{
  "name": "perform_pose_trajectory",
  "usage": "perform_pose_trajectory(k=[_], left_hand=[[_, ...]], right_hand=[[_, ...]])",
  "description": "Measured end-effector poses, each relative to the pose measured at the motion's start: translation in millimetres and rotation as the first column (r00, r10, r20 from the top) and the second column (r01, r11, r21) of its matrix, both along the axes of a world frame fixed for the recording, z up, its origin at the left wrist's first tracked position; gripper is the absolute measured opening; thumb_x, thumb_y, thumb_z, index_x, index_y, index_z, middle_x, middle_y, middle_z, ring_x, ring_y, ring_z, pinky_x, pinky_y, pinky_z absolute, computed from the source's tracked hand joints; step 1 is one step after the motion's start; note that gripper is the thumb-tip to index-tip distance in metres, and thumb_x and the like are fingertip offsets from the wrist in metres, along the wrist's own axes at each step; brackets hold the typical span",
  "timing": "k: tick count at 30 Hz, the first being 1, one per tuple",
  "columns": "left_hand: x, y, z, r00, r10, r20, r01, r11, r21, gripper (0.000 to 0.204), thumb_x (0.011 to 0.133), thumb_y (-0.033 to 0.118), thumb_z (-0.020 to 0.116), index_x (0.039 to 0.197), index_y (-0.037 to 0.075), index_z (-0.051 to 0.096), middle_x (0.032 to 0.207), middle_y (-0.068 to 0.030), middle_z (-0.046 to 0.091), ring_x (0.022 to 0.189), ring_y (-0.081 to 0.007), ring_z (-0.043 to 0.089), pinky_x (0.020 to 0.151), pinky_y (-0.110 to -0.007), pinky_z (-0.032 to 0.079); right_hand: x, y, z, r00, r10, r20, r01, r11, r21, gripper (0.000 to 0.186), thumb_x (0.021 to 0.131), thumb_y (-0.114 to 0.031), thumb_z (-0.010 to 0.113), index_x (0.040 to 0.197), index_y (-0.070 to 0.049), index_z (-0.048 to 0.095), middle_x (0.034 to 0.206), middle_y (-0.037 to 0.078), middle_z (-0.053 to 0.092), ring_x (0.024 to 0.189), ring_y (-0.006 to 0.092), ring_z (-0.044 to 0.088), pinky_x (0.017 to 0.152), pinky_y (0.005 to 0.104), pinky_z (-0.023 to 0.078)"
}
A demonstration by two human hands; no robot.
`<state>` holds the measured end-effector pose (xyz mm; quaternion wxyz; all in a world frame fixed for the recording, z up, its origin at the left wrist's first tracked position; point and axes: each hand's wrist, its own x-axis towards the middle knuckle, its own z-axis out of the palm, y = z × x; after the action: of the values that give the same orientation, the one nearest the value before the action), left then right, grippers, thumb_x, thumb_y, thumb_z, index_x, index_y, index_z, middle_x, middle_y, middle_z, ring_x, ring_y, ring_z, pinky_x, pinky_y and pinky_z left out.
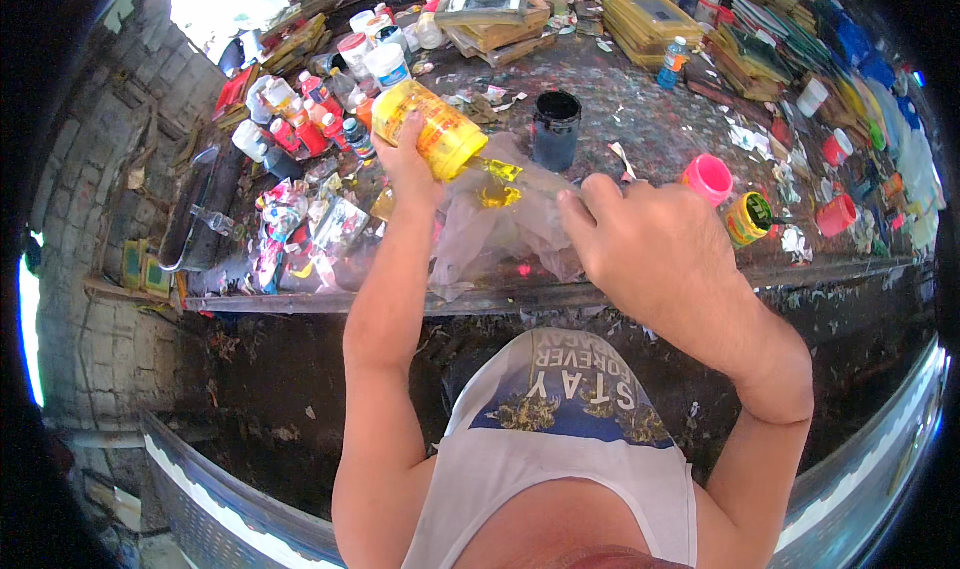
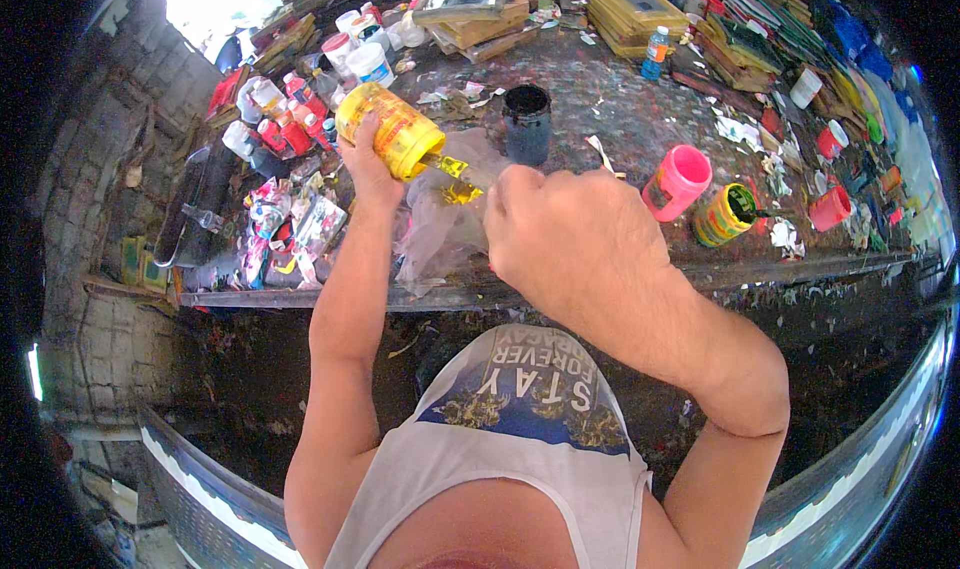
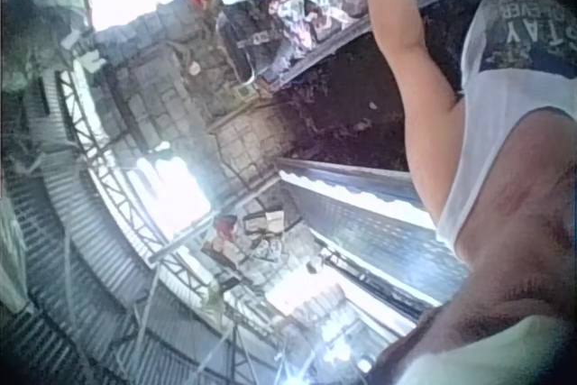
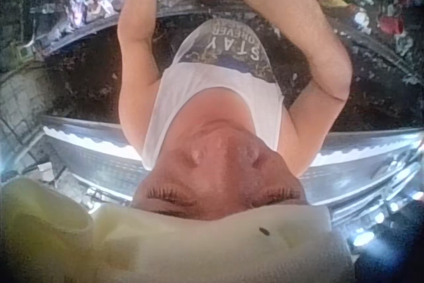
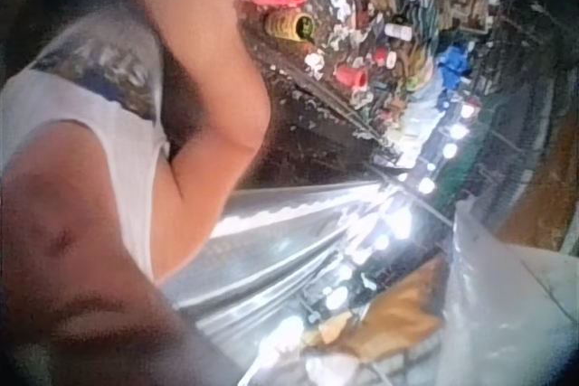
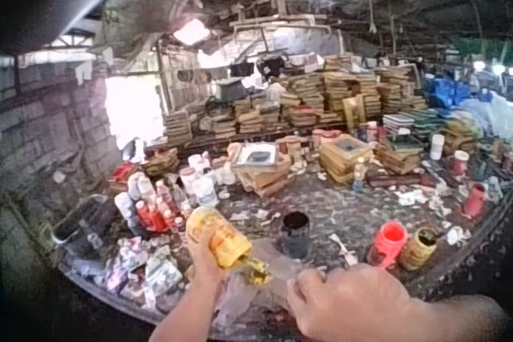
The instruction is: The person walks through a cluttered workshop, picks up a metal rod, and uses it to stir yellow paint in a small container. They then pour the paint into a plastic bag and set the container down.
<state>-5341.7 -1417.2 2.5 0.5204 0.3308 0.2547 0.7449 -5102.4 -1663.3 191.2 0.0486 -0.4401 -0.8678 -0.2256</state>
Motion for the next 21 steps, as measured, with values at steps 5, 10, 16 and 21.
perform_pose_trajectory(k=[5,10,16,21], left_hand=[[5,10,-12,0.996,0.052,-0.077,-0.049,0.998,0.036,0.067,0.097,0.015,0.082,0.151,0.009,0.043,0.135,-0.0143,0.065,0.116,-0.0324,0.074,0.093,-0.053,0.069],[14,10,-10,0.997,0.031,-0.072,-0.029,0.999,0.028,0.068,0.097,0.014,0.083,0.152,0.008,0.043,0.135,-0.0140,0.065,0.117,-0.0312,0.074,0.095,-0.051,0.068],[18,12,-9,0.998,-0.013,-0.061,0.012,1.000,-0.003,0.068,0.097,0.012,0.082,0.152,0.008,0.043,0.135,-0.0140,0.065,0.117,-0.0310,0.074,0.095,-0.051,0.068],[19,8,-6,0.995,-0.004,-0.100,0.002,1.000,-0.016,0.067,0.098,0.010,0.081,0.153,0.007,0.043,0.136,-0.0144,0.065,0.117,-0.0315,0.074,0.094,-0.051,0.068]], right_hand=[[6,-5,-5,1.000,-0.014,-0.026,0.013,1.000,-0.027,0.015,0.092,-0.014,0.072,0.097,0.000,0.076,0.086,0.011,0.068,0.071,0.0249,0.078,0.058,0.0374,0.063],[17,-8,-12,0.999,-0.033,-0.020,0.031,0.997,-0.075,0.015,0.092,-0.014,0.072,0.096,0.000,0.075,0.086,0.012,0.068,0.073,0.0251,0.078,0.059,0.0377,0.063],[24,-16,-8,0.996,-0.078,-0.033,0.075,0.993,-0.095,0.014,0.093,-0.014,0.071,0.099,-0.001,0.074,0.084,0.010,0.069,0.069,0.0255,0.078,0.057,0.0392,0.063],[26,-18,3,0.993,-0.114,-0.042,0.108,0.987,-0.117,0.020,0.095,-0.014,0.070,0.108,0.001,0.074,0.084,0.011,0.072,0.067,0.0273,0.078,0.056,0.0409,0.063]])
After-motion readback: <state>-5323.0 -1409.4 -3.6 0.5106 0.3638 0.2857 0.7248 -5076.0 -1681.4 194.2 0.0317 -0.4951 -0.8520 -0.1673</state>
